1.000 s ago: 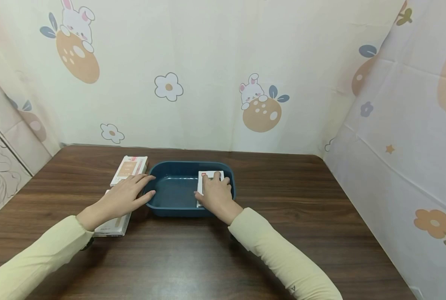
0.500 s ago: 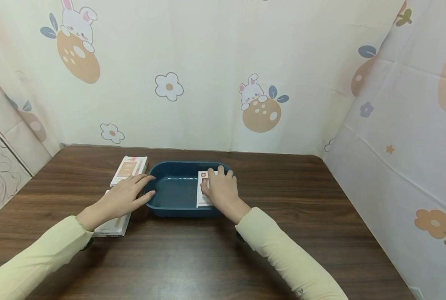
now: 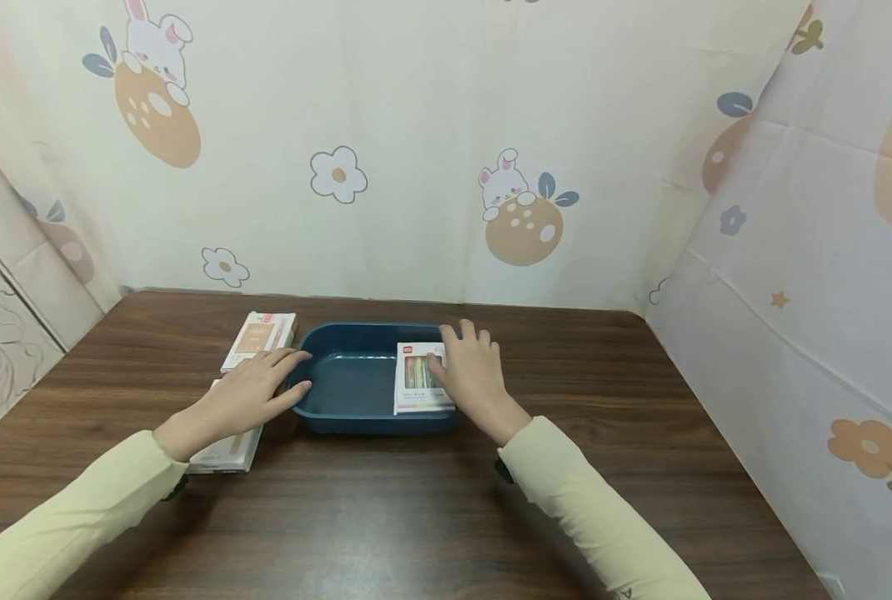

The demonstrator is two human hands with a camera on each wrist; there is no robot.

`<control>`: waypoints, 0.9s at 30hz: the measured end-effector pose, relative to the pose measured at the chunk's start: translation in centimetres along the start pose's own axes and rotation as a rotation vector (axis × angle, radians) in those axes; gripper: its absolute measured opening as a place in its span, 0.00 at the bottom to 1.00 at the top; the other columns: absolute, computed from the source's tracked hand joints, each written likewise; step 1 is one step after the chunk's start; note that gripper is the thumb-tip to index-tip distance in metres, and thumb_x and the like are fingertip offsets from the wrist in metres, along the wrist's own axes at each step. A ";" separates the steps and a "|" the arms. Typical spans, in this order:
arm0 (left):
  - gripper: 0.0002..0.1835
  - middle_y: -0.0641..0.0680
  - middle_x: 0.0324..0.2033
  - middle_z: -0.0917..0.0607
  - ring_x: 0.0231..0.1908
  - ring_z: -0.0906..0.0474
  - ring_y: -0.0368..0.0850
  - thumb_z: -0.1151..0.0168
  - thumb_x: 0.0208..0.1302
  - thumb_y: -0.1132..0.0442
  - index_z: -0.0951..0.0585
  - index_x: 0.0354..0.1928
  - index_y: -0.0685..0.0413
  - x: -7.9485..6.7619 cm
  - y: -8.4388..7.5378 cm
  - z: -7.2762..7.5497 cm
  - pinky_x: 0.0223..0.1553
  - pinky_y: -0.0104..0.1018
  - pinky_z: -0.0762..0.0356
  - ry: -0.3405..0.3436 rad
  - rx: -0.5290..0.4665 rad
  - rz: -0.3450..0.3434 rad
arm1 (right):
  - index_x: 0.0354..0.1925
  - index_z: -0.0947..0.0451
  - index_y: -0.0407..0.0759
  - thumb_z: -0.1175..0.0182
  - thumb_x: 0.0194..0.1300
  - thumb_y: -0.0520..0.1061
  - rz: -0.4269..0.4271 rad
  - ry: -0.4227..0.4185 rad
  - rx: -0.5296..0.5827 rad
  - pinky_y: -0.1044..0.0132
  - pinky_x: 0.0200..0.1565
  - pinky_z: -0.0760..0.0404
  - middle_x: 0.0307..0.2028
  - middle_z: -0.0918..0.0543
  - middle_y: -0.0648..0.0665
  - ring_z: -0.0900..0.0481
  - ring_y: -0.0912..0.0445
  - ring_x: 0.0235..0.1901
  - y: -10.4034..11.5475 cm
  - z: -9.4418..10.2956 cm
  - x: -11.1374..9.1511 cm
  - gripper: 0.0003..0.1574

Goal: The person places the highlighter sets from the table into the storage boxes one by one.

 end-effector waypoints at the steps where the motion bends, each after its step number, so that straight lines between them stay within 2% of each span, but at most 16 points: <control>1: 0.29 0.58 0.57 0.27 0.55 0.29 0.57 0.53 0.65 0.43 0.32 0.62 0.54 0.0 0.0 0.0 0.52 0.57 0.32 0.001 0.000 0.000 | 0.57 0.30 0.40 0.43 0.61 0.53 -0.006 0.002 0.004 0.46 0.45 0.26 0.54 0.28 0.33 0.27 0.37 0.46 -0.2 0.0 -0.1 0.29; 13: 0.29 0.57 0.57 0.27 0.56 0.30 0.56 0.54 0.65 0.42 0.32 0.61 0.53 0.2 0.4 -0.1 0.52 0.57 0.33 0.000 0.009 -0.006 | 0.56 0.29 0.42 0.45 0.62 0.53 -0.064 0.052 0.037 0.44 0.46 0.28 0.54 0.29 0.33 0.27 0.37 0.47 -2.4 -1.3 -0.8 0.27; 27: 0.30 0.56 0.58 0.27 0.57 0.31 0.57 0.58 0.66 0.41 0.32 0.62 0.51 -0.4 0.0 0.5 0.53 0.58 0.34 -0.015 0.027 -0.003 | 0.54 0.27 0.42 0.46 0.62 0.47 -0.041 0.099 0.112 0.43 0.43 0.28 0.54 0.27 0.34 0.27 0.36 0.47 -3.4 -2.2 -1.4 0.23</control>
Point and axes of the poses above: each hand's wrist, its own x-axis towards the middle knuckle, its own z-axis out of the back of the hand, y = z × x, the point moved 6 cm from there along x, towards the middle knuckle
